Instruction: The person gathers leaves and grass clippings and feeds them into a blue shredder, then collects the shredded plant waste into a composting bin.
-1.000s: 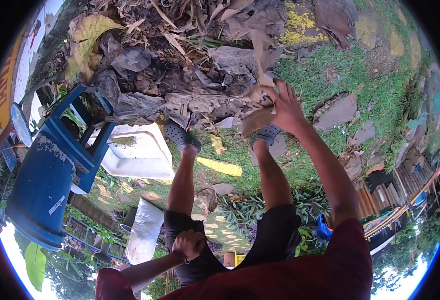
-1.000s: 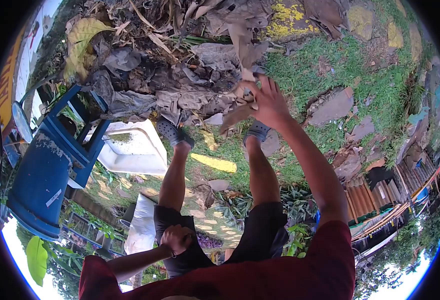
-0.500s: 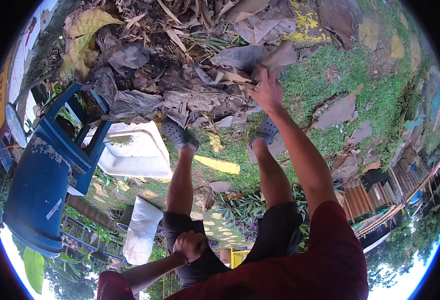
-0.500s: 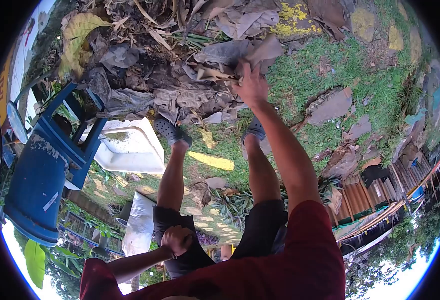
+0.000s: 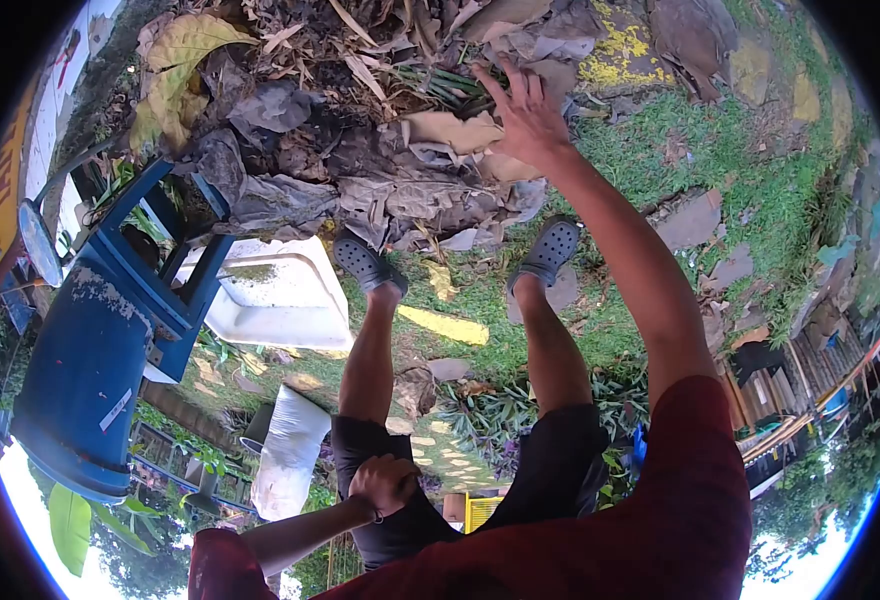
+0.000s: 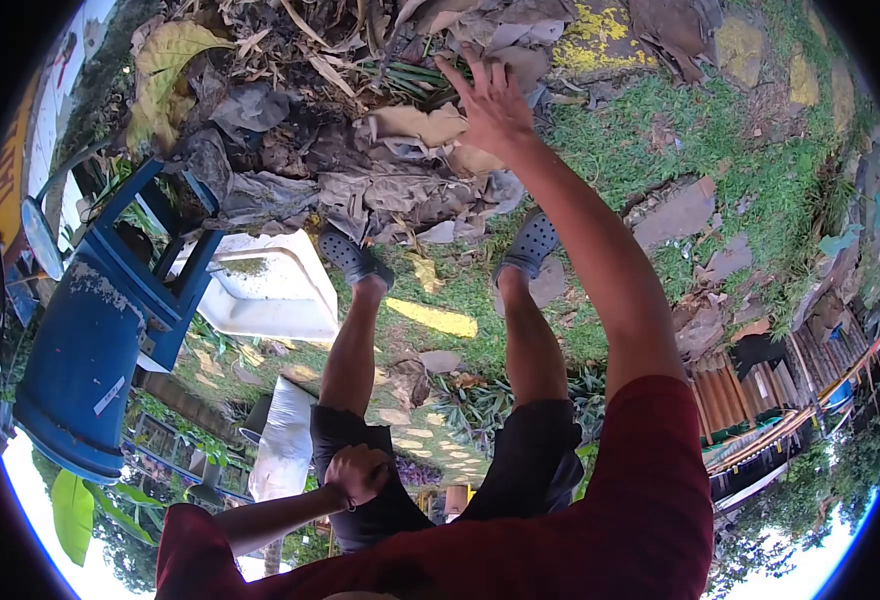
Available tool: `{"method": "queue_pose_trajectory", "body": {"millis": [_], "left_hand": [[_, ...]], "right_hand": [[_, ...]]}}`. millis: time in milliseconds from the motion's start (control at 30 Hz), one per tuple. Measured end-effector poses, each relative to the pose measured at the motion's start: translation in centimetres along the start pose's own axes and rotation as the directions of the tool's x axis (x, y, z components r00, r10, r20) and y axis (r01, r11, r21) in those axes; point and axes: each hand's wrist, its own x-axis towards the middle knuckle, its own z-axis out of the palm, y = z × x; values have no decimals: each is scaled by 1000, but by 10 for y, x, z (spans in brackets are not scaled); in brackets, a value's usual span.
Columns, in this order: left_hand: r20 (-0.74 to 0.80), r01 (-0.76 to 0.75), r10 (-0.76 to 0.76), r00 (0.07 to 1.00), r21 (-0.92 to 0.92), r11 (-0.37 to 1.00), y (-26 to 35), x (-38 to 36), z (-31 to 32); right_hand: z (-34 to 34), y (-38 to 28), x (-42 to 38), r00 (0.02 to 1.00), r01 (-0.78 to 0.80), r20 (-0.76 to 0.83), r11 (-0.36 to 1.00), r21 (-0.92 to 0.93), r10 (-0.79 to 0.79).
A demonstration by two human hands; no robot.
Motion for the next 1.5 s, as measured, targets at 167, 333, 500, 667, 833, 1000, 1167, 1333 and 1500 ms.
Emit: {"method": "queue_pose_trajectory", "body": {"millis": [167, 333, 500, 667, 833, 1000, 1167, 1333, 1500], "left_hand": [[-11, 30, -30, 999, -34, 999, -3, -6, 15], [-44, -16, 15, 999, -22, 1000, 4, -1, 4], [-35, -1, 0, 999, -14, 1000, 3, -5, 7], [-46, -21, 21, 999, 4, 1000, -2, -8, 8], [-42, -31, 31, 999, 0, 1000, -3, -12, 7], [-49, -40, 39, 998, -6, 999, -9, -16, 11], [-52, -35, 35, 998, 1, 999, -8, -15, 5], [-59, -32, 28, 998, -66, 997, -4, -10, 8], [-56, -11, 7, 998, -74, 997, 0, -12, 10]], "right_hand": [[32, -39, -20, 938, -241, 256, 971, -6, 234], [33, -33, -100, 835, -499, 288, 866, 38, 469], [31, -10, -132, 784, -603, 279, 786, 135, 554], [41, 11, -111, 828, -493, 357, 865, 92, 433], [2, -8, -109, 830, -507, 349, 849, 151, 434], [-59, 27, -82, 831, -494, 349, 288, 820, 434], [-40, 86, -16, 702, -660, 573, 84, 746, 424], [-6, 68, -1, 538, -732, 785, -291, 616, 308], [26, 50, -22, 580, -688, 687, -188, 701, 438]]}}
